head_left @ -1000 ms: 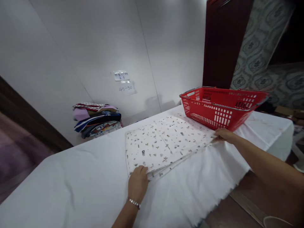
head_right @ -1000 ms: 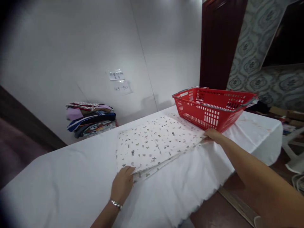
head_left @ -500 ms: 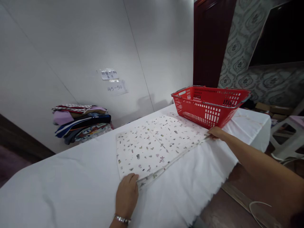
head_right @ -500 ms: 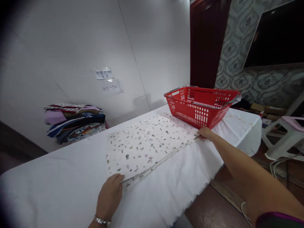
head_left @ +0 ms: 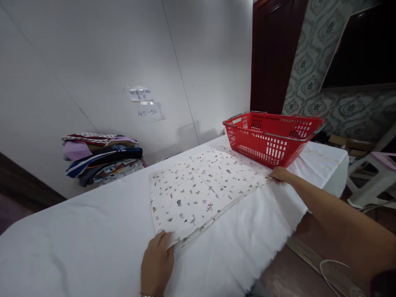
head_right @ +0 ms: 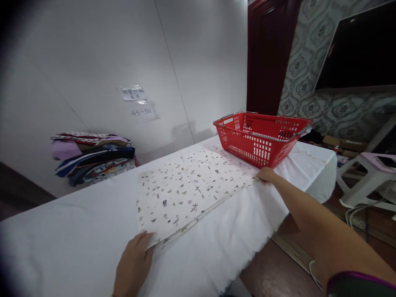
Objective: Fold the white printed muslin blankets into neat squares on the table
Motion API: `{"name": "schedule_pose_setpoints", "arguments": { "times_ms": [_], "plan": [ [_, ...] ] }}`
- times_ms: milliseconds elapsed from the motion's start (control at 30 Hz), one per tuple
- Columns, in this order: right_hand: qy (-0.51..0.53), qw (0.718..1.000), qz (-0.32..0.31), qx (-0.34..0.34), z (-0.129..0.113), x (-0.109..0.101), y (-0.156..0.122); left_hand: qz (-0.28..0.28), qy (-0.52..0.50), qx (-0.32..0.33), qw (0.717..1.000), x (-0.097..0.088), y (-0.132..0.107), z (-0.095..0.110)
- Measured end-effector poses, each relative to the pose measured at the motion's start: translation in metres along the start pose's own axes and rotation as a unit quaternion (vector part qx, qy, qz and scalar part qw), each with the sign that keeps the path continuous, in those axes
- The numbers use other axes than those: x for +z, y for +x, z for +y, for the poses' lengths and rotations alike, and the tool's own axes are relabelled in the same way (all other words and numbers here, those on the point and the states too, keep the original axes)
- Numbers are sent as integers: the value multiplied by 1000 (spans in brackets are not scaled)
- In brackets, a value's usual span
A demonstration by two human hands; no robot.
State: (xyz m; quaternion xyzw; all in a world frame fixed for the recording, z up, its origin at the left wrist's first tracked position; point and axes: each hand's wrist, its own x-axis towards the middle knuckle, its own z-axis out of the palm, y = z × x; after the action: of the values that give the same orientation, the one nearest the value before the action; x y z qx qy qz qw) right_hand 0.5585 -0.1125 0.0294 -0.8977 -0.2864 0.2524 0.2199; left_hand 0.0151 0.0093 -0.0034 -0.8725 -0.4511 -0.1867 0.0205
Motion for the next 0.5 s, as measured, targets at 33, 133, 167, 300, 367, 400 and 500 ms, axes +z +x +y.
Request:
{"name": "schedule_pose_setpoints", "arguments": {
  "times_ms": [33, 133, 167, 300, 367, 400, 500],
  "plan": [
    [-8, 1000, 2, -5, -1, -1, 1, -1, -1, -20, 1000, 0, -2, -1],
    [-29, 999, 10, -19, -3, -3, 4, -17, -9, -92, 996, -6, -8, 1],
    [-35, 999, 12, -22, -4, -4, 4, -28, -14, -122, 992, -8, -8, 3],
    [-56, 998, 23, -36, -9, -4, 5, -59, -47, -205, 976, -14, -7, 15],
    [-59, 997, 29, -44, -10, -3, 4, -53, -65, -210, 974, -13, -6, 18],
    [-58, 997, 33, -47, -10, -3, 3, -44, -79, -205, 975, -12, -5, 18],
    [-47, 997, 43, -52, -9, -4, -1, 15, -124, -174, 977, -13, -5, 13]
  ]
}}
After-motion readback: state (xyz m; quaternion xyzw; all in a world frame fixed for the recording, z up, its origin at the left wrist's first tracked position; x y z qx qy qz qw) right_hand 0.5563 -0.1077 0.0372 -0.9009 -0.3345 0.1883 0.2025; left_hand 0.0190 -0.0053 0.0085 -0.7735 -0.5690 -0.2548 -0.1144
